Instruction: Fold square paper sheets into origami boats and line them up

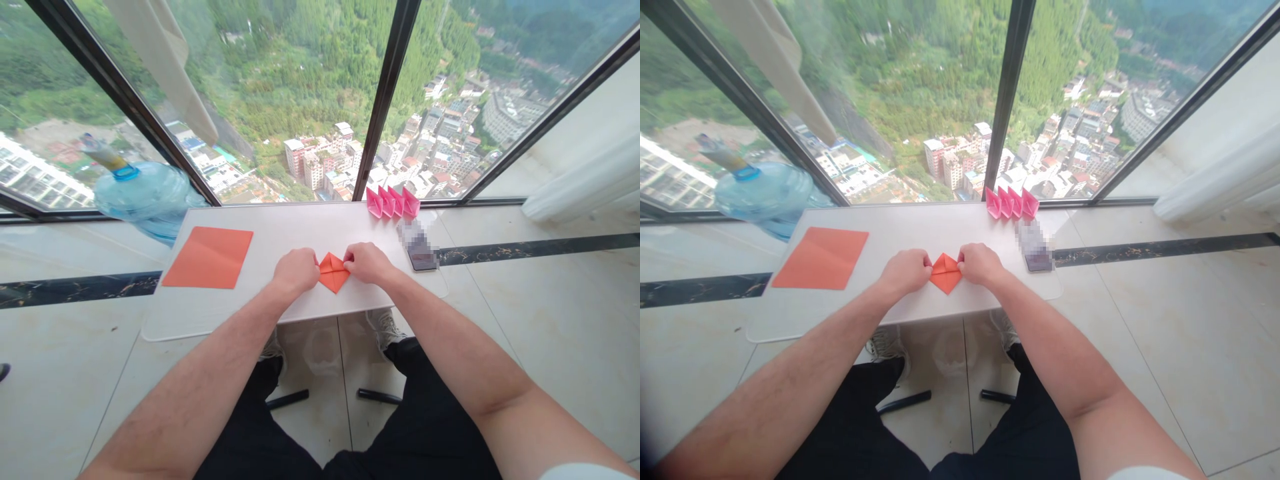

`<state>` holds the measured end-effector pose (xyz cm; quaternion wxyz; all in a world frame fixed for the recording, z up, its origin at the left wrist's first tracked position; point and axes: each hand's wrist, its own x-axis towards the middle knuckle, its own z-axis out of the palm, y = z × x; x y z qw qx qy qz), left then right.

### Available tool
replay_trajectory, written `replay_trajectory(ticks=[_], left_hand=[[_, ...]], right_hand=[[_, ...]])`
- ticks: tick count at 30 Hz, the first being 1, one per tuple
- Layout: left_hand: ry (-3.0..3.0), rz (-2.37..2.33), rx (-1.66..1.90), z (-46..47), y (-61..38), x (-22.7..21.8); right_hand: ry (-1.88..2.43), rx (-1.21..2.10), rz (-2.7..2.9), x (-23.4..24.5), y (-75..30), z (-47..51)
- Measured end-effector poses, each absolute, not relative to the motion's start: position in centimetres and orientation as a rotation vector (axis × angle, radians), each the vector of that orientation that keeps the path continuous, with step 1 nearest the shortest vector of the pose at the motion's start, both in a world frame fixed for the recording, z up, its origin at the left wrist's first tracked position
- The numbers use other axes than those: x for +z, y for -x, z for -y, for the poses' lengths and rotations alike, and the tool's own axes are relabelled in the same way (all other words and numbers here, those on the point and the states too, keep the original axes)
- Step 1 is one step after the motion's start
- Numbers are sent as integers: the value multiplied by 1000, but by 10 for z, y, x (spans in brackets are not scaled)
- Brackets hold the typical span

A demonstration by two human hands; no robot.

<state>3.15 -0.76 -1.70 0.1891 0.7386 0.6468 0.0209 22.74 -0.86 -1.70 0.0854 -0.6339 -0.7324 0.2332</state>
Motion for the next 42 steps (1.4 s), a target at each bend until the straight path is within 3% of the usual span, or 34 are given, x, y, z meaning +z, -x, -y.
replay_trajectory(ticks=[16,22,26,32,42], left_hand=[[-2031,-1724,26,-5,-15,-17],[-2311,-1378,332,5,-11,-27],[-2425,-1168,313,7,-7,-34],[-2346,-1170,309,4,-6,-33],[-2215,-1275,456,16,-13,-34]], right_hand=[[2093,703,2092,-18,-238,8],[2197,770,2084,-11,-241,5],[2126,833,2094,-13,-248,3],[1877,1188,1862,-18,-259,5],[1559,1076,2121,-26,-253,6]])
